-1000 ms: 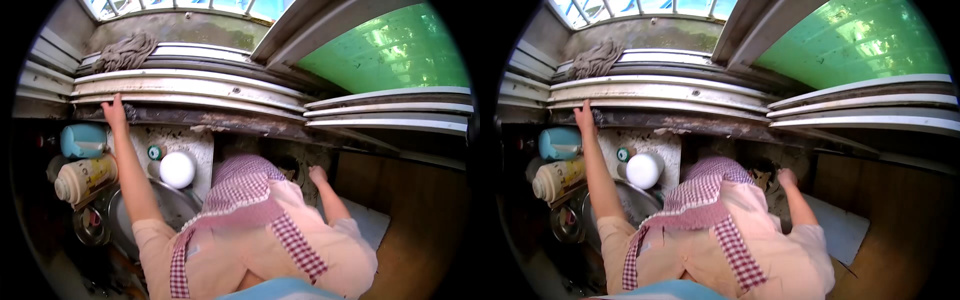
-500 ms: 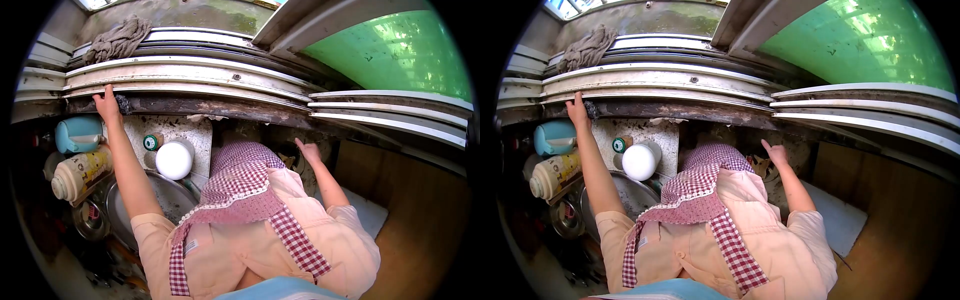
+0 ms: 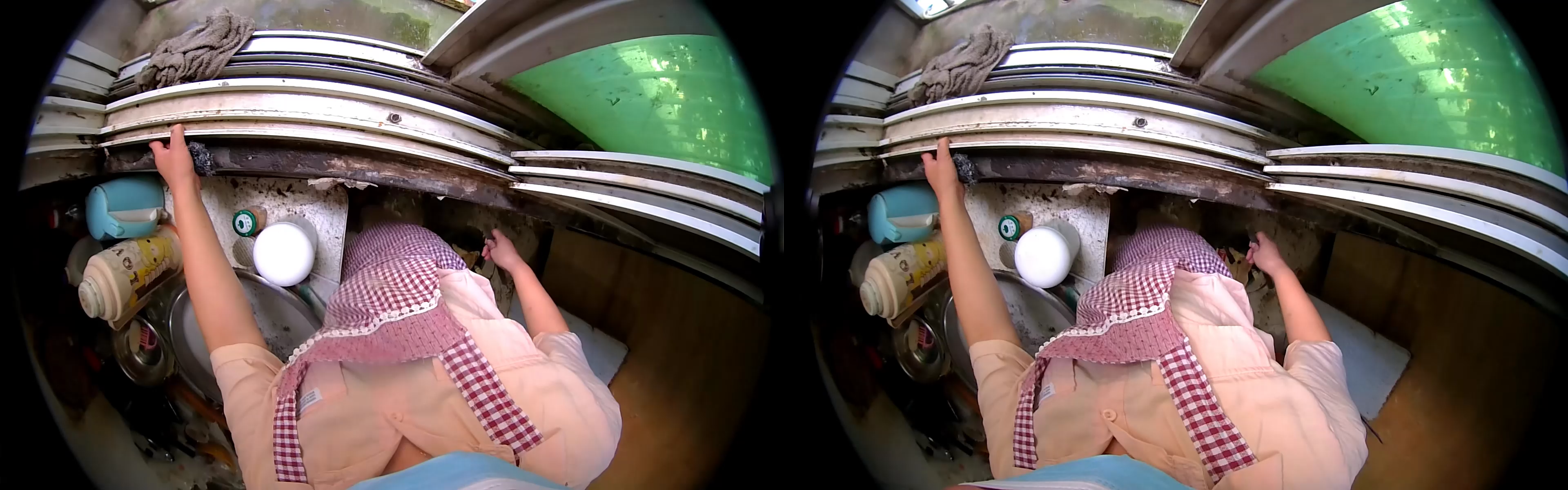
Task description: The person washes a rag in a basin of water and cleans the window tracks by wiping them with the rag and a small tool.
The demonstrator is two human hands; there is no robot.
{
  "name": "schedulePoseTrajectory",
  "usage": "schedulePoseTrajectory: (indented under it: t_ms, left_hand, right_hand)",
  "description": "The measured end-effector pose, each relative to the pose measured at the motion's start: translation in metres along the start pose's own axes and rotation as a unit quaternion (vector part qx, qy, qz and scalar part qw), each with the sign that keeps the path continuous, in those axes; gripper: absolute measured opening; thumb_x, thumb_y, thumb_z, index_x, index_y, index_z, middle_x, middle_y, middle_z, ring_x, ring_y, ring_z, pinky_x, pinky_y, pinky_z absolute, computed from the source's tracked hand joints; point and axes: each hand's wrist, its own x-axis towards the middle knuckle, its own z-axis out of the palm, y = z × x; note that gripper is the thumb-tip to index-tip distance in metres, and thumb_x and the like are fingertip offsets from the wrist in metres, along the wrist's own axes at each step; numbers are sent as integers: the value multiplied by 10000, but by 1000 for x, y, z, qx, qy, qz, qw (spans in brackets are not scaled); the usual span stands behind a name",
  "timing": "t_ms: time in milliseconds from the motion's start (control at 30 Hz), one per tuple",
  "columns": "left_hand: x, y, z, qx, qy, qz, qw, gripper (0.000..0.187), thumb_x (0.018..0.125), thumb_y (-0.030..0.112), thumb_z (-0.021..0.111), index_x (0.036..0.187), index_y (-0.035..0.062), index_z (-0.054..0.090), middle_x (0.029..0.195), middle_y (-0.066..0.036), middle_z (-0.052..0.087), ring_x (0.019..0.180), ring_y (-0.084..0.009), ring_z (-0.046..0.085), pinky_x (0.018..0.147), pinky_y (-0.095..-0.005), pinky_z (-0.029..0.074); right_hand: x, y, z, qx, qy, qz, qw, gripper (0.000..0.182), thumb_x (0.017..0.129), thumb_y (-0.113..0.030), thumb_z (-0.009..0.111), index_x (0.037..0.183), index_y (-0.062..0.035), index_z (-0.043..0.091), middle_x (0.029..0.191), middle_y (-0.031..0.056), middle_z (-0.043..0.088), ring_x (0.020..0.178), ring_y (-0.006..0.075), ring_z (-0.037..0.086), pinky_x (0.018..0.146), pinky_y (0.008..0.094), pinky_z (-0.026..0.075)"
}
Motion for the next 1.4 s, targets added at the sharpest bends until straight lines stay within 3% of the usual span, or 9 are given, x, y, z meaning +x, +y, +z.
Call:
schedulePoseTrajectory:
  t_ms: [300,533,567,667,833,900,967,1100,1400]
  left_hand:
    - [1,-1,0,-1,6,2,1000,452,796,141,627,1182,-5,442,1116,-93,542,962,-171,516,858,-291,402]
    - [4,-5,-2,0,-1,8,1000,452,797,140,630,1178,-12,441,1119,-102,548,967,-173,520,859,-291,403]
    - [10,-11,-6,7,-1,-18,1000,461,794,149,635,1178,-18,442,1120,-112,551,967,-181,523,868,-301,400]
    - [5,-6,-4,135,18,15,991,530,768,168,656,1193,-48,425,1145,-133,545,998,-206,517,898,-314,385]
    - [-12,13,8,-27,19,7,999,721,758,100,630,1333,-85,236,1164,-153,533,1000,-182,522,895,-280,396]
    - [-16,20,8,-3,30,-2,1000,772,746,119,641,1344,-93,200,1161,-166,532,987,-201,534,881,-284,410]
    - [-14,16,6,-6,19,4,1000,803,737,140,647,1350,-93,183,1160,-190,531,983,-232,549,877,-292,420]
    - [-6,-11,6,46,39,-4,998,855,732,197,649,1375,-68,150,1211,-246,475,1063,-305,517,922,-340,401]
    - [-23,25,10,81,76,-4,994,740,757,128,621,1350,-69,224,1080,-147,564,918,-199,560,803,-290,448]
  right_hand:
    - [-16,-12,-12,-249,67,65,964,557,808,-493,563,552,1,544,557,104,538,539,238,513,592,354,419]
    - [15,42,-20,-349,65,172,919,456,833,-419,520,984,-6,641,1091,217,578,999,362,568,834,404,465]
    - [3,16,-19,-438,-48,153,884,372,848,-313,493,998,3,619,1065,219,588,977,376,569,832,407,460]
    - [-51,-91,3,-321,-67,-78,941,168,837,-88,460,973,-33,540,872,227,611,854,393,581,733,455,443]
    - [-120,-293,67,-130,-113,-388,906,371,906,-52,423,1266,-114,488,566,43,481,511,106,452,528,242,402]
    - [-127,-363,97,-118,-116,-507,846,500,802,38,433,1283,-97,452,754,160,526,680,279,536,689,344,440]
    - [-109,-422,127,-147,-115,-607,772,518,792,49,425,1295,-75,407,794,177,555,730,318,556,702,380,440]
    - [-62,-541,182,-174,-73,-639,746,194,861,-47,448,1051,-16,467,761,154,626,732,324,615,682,394,464]
    - [-2,-643,286,-359,30,-619,698,231,777,-52,457,850,30,660,942,230,625,876,366,620,767,422,500]
